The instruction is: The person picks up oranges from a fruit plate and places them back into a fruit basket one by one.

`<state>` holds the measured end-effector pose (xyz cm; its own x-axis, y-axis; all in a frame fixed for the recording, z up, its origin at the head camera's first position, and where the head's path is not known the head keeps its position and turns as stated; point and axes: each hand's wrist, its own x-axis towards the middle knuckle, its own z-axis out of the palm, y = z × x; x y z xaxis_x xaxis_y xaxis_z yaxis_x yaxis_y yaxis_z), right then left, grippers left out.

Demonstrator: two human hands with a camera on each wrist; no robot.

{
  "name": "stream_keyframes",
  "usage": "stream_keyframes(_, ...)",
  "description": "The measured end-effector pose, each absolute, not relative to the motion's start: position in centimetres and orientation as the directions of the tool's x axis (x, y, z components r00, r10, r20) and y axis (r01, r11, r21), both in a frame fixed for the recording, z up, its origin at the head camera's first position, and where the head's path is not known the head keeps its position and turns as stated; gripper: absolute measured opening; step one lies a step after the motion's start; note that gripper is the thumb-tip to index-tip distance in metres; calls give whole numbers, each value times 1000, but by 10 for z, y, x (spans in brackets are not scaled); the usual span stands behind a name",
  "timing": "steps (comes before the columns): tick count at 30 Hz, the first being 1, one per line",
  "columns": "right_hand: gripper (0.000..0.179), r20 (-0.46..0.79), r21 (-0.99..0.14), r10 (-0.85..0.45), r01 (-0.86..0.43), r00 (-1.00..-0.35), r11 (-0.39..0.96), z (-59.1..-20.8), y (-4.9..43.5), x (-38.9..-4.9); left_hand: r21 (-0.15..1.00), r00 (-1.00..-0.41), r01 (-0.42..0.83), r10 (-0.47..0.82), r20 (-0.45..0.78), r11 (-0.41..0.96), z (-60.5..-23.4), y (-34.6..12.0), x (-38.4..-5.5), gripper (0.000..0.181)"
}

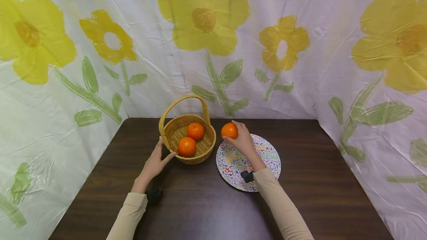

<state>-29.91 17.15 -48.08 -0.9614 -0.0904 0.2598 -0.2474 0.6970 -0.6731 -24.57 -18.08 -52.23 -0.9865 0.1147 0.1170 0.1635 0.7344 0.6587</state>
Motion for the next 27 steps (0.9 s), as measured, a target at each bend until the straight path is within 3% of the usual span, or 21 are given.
stream_keyframes(27, 75, 306, -677, -210, -367, -929, 638, -461, 139, -292, 666, -984, 175, 123, 125, 725, -525, -181, -247, 82)
